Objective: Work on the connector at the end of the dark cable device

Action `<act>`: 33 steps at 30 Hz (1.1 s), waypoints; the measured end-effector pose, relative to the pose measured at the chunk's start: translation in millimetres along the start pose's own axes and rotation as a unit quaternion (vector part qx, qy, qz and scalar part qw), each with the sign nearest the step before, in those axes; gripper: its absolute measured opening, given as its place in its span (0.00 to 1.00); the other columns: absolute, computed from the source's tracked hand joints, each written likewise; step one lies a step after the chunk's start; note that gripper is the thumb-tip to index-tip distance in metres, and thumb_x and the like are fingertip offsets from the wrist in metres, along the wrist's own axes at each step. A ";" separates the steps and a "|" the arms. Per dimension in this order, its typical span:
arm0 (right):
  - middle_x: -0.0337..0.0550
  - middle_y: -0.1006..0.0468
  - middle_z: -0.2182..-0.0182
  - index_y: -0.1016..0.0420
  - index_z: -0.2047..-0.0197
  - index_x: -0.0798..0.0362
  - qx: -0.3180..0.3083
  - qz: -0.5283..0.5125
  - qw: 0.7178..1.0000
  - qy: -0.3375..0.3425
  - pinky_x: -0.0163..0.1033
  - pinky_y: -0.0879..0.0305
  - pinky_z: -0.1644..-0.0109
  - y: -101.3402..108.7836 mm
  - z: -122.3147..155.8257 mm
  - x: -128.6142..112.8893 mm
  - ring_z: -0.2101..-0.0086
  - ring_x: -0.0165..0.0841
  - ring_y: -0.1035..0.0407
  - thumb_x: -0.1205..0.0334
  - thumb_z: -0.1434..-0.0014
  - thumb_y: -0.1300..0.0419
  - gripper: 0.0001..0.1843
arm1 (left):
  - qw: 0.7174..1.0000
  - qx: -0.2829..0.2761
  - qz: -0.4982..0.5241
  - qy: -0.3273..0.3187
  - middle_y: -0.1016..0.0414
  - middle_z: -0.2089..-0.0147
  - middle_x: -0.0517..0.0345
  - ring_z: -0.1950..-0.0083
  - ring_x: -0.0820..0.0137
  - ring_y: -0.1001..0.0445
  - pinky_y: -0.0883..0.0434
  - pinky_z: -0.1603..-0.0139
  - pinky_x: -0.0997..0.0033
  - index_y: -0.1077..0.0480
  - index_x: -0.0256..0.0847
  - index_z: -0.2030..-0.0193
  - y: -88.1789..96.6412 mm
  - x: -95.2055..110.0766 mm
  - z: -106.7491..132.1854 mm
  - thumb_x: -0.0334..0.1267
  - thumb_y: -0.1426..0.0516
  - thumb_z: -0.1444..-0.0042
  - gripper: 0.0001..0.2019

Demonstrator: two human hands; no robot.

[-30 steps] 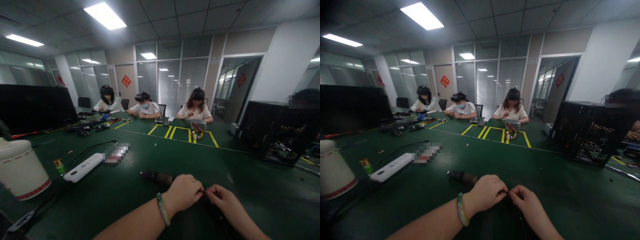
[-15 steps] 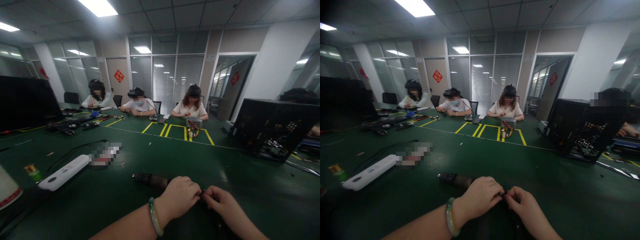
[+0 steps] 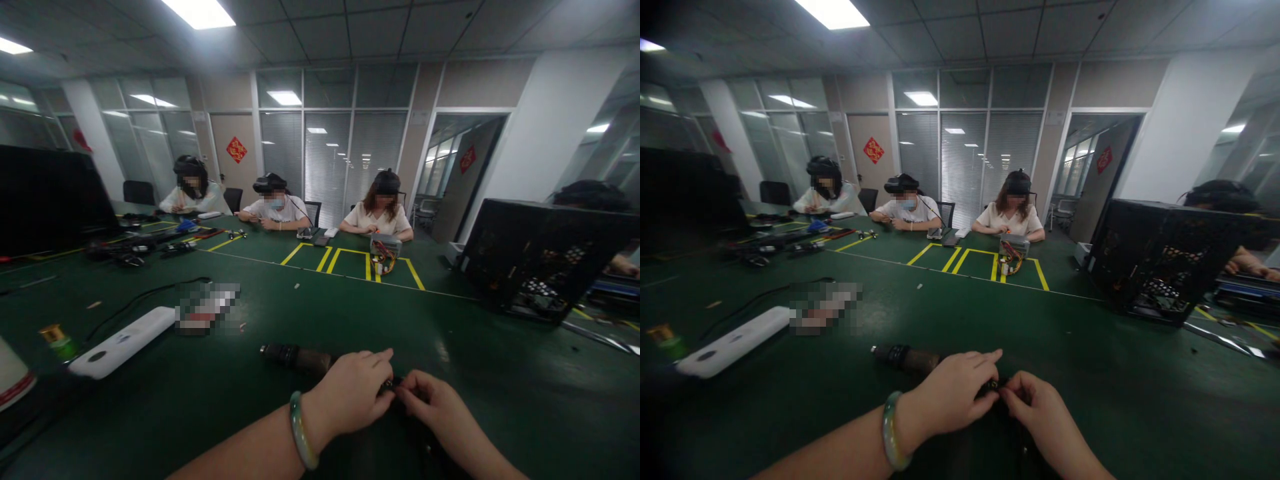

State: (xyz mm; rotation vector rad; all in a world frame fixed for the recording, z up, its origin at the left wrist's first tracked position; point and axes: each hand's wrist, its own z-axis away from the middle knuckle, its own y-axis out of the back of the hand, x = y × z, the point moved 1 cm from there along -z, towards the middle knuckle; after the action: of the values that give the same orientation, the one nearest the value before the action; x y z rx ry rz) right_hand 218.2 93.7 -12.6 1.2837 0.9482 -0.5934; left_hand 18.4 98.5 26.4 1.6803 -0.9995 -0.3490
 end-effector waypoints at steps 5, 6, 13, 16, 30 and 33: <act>0.35 0.29 0.76 0.28 0.71 0.53 0.020 0.012 1.000 -0.003 0.33 0.41 0.69 -2.1 1.2 -3.3 0.73 0.31 0.35 0.53 0.39 0.43 0.14 | 1.000 -0.004 -0.010 -0.020 0.27 0.47 0.56 0.50 0.65 0.28 0.35 0.47 0.64 0.30 0.41 0.60 6.0 -3.5 -1.9 0.38 0.44 0.38 0.04; 0.36 0.29 0.76 0.28 0.71 0.53 0.024 0.013 1.000 -0.003 0.33 0.41 0.68 -2.9 1.5 -4.6 0.72 0.31 0.34 0.53 0.38 0.44 0.14 | 1.000 -0.006 -0.012 -0.014 0.25 0.52 0.58 0.53 0.66 0.28 0.35 0.48 0.64 0.30 0.42 0.61 7.1 -4.2 -2.4 0.38 0.43 0.39 0.04; 0.35 0.29 0.76 0.28 0.71 0.53 0.046 0.026 0.999 -0.002 0.33 0.41 0.68 -5.7 2.6 -4.3 0.72 0.31 0.34 0.53 0.38 0.44 0.15 | 0.999 0.016 0.003 0.037 0.27 0.61 0.61 0.57 0.67 0.32 0.36 0.57 0.67 0.29 0.43 0.62 -1.3 -2.7 -2.0 0.37 0.40 0.44 0.04; 0.35 0.28 0.76 0.27 0.71 0.53 0.039 0.035 0.999 0.001 0.32 0.41 0.68 -4.8 2.1 -2.0 0.72 0.31 0.33 0.54 0.38 0.44 0.14 | 0.998 0.031 0.010 0.047 0.28 0.62 0.61 0.56 0.66 0.33 0.37 0.57 0.67 0.29 0.42 0.64 -8.4 -0.1 -1.3 0.38 0.40 0.43 0.03; 0.37 0.23 0.73 0.25 0.67 0.52 -0.029 0.035 0.999 -0.002 0.31 0.39 0.68 -1.1 2.9 -5.8 0.71 0.32 0.29 0.58 0.41 0.42 0.08 | 0.999 0.023 -0.003 0.026 0.27 0.60 0.61 0.56 0.66 0.34 0.37 0.57 0.66 0.28 0.43 0.62 -13.6 -5.0 -0.7 0.37 0.40 0.43 0.03; 0.36 0.25 0.75 0.26 0.70 0.53 0.000 0.035 0.999 -0.003 0.31 0.39 0.68 -1.4 2.9 -6.2 0.72 0.32 0.30 0.57 0.40 0.43 0.11 | 1.000 0.021 -0.014 0.017 0.27 0.60 0.61 0.56 0.67 0.34 0.37 0.56 0.66 0.28 0.42 0.62 -12.6 -4.5 -1.8 0.37 0.40 0.42 0.03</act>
State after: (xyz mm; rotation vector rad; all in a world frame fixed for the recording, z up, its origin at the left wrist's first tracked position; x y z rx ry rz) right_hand 214.6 89.8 -8.1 1.3080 0.8946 -0.5435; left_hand 22.4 103.7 14.6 1.7343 -0.9644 -0.3180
